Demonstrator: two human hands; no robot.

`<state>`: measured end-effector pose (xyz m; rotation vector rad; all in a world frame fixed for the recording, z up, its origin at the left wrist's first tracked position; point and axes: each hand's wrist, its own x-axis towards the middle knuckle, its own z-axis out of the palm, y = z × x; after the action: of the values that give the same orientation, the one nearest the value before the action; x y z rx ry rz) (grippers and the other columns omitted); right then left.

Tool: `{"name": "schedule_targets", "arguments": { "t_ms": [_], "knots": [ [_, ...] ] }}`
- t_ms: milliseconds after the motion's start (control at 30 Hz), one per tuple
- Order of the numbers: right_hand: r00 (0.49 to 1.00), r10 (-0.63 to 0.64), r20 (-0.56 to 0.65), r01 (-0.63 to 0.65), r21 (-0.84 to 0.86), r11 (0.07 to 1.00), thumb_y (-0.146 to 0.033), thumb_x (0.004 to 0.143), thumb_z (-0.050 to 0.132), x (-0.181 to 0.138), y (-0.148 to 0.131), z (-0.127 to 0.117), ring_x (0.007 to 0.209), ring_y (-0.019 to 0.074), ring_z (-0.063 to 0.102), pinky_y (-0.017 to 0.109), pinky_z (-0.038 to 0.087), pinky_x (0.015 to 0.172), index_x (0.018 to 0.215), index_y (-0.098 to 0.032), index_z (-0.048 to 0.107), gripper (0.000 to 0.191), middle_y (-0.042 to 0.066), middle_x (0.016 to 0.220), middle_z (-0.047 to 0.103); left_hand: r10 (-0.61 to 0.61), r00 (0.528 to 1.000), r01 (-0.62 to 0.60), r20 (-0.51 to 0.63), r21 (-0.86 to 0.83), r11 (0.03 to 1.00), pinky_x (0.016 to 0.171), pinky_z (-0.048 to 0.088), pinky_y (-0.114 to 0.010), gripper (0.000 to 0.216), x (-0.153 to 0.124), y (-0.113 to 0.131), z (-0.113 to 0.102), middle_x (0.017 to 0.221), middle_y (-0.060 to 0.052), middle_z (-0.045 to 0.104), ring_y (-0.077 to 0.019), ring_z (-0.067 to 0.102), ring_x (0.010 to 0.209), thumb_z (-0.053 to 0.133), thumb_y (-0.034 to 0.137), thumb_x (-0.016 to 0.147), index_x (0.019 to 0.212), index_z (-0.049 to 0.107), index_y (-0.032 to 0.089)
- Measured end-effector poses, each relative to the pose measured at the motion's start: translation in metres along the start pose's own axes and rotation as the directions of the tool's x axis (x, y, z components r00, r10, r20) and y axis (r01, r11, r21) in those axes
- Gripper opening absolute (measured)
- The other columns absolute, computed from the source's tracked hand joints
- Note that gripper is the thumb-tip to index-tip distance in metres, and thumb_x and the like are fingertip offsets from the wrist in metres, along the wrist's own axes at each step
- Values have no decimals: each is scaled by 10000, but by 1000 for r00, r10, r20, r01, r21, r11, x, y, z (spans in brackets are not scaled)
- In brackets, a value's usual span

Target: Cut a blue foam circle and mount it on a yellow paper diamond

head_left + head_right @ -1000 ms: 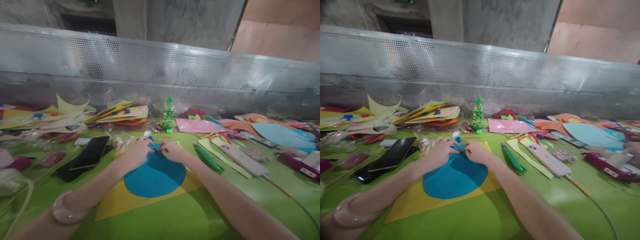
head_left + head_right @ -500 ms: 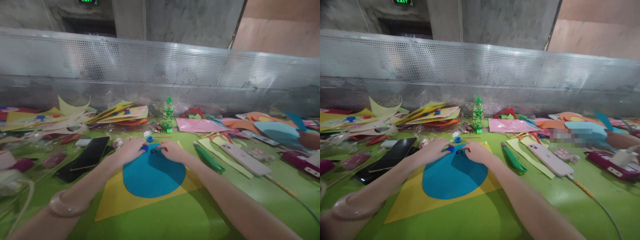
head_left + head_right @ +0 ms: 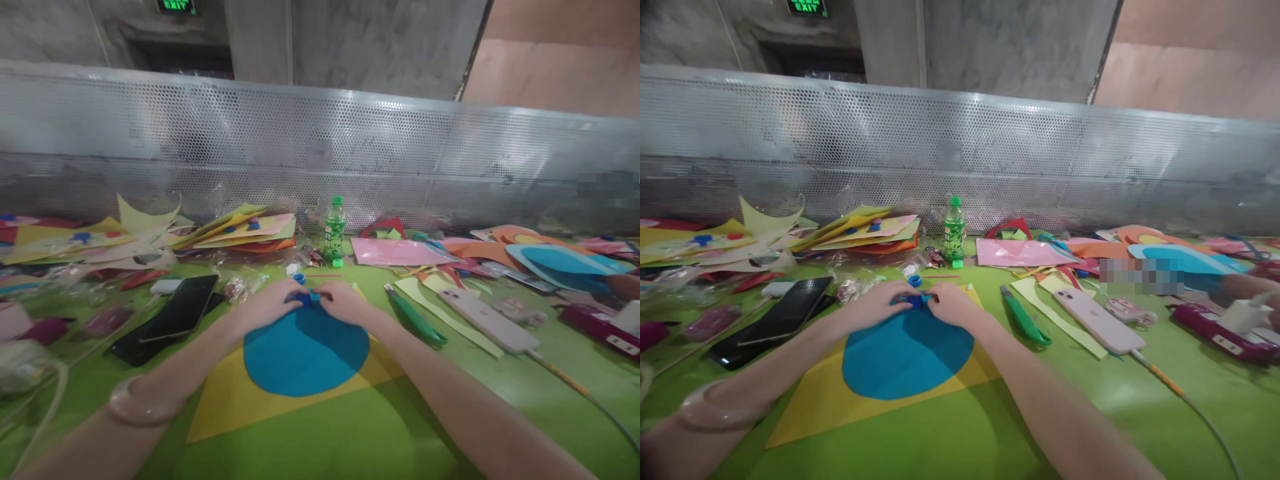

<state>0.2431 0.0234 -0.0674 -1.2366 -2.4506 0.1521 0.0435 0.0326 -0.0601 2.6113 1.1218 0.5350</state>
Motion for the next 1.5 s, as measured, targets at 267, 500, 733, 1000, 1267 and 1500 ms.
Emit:
{"name": "schedule_targets", "arguments": {
  "t_ms": [267, 500, 733, 1000, 1267, 1500],
  "knots": [
    [1000, -2, -11, 2, 25, 1000, -116, 768, 382, 0, 1, 2, 822, 168, 583, 237, 399, 688, 1014, -183, 660, 377, 55, 958, 677, 19, 1000, -20, 16, 50, 999, 895, 395, -300, 281, 0, 4, 0, 1138, -50, 613, -190, 546, 1046, 472, 279, 846, 1092, 588, 211],
    [1000, 12, 0, -12, 15, 1000, -123, 772, 383, 0, 0, 1, 842, 175, 585, 244, 409, 716, 1020, -171, 662, 376, 65, 968, 674, 14, 1000, -17, 23, 107, 994, 921, 377, -316, 266, 0, 10, -2, 1147, -55, 616, -197, 532, 1077, 481, 249, 839, 1072, 600, 200],
    [1000, 10, 16, -10, 8, 1000, -126, 776, 378, 0, -2, -1, 822, 171, 584, 243, 403, 693, 1026, -186, 657, 379, 60, 961, 674, 6, 999, -10, 37, 100, 995, 918, 386, -306, 262, 0, 13, -3, 1142, -65, 619, -194, 542, 1063, 478, 231, 838, 1061, 607, 183],
    [1000, 6, 21, -6, 10, 1000, -113, 778, 374, 0, -3, -1, 819, 169, 585, 244, 403, 703, 1025, -194, 654, 382, 54, 966, 673, 24, 1000, -26, 15, 88, 996, 907, 392, -290, 251, 1, 9, -1, 1119, -52, 629, -181, 555, 1035, 460, 222, 841, 1040, 611, 198],
    [1000, 16, 27, -16, 8, 1000, -120, 773, 377, 0, -3, -1, 801, 164, 580, 240, 401, 692, 1017, -196, 653, 377, 54, 944, 671, 31, 999, -32, 11, 79, 996, 901, 391, -283, 249, 3, 4, 2, 1116, -47, 631, -176, 559, 1029, 465, 222, 841, 1043, 610, 206],
    [1000, 1, 15, -1, 20, 1000, -124, 771, 373, 0, -2, 0, 787, 166, 577, 245, 399, 684, 1007, -183, 656, 373, 62, 929, 670, 16, 1000, -16, 11, 62, 998, 893, 400, -288, 249, 3, 4, 2, 1105, -60, 636, -184, 567, 1015, 483, 209, 830, 1040, 614, 183]
  ]
}}
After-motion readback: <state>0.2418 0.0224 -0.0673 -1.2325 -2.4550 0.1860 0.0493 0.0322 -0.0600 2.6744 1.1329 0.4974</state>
